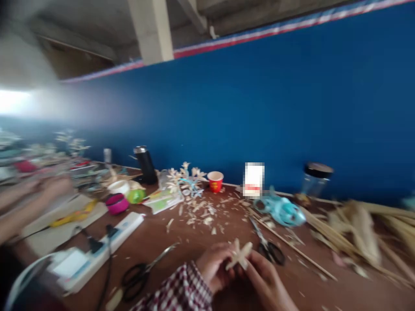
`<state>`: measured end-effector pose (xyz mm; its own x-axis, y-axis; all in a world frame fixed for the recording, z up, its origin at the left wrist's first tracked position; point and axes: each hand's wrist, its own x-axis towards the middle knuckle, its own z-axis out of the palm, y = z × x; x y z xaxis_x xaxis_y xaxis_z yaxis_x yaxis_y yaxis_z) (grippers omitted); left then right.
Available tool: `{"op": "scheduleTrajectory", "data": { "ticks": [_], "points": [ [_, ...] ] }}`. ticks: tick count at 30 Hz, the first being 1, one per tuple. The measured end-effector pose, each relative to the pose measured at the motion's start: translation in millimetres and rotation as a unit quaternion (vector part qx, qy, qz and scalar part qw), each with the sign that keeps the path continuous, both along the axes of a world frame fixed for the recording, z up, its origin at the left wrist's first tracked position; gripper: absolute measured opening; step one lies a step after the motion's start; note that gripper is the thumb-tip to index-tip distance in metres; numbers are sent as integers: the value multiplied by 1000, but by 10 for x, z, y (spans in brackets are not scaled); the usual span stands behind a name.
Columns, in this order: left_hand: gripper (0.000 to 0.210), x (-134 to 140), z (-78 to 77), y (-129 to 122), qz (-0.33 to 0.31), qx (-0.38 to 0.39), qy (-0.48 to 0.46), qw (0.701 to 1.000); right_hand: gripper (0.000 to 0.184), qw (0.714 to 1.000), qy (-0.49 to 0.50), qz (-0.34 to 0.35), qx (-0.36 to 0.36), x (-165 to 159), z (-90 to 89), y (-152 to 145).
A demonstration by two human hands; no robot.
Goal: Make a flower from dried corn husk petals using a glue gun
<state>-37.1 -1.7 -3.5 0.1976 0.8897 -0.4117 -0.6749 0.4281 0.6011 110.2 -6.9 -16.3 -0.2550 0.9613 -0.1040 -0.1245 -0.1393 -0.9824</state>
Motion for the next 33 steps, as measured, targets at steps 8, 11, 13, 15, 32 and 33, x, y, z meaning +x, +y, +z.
{"op": "scheduleTrajectory", "data": {
  "ticks": [8,11,13,15,32,33],
  "points": [
    [29,-6,60,-71,-2,116,104,988,23,980,193,-13,-48,-182,157,51],
    [26,8,32,-73,26,123,125,984,25,975,216,-5,-50,-199,132,17],
    [27,13,24,-71,43,115,126,984,25,972,226,-7,-60,-216,118,2],
    [28,12,21,-68,44,106,127,985,26,970,231,-13,-73,-232,109,-6],
    [24,55,-147,-22,44,124,161,978,31,978,199,-42,-54,-249,-32,32],
    [23,50,-146,-21,37,122,163,978,32,977,201,-47,-56,-254,-36,35]
  ]
}}
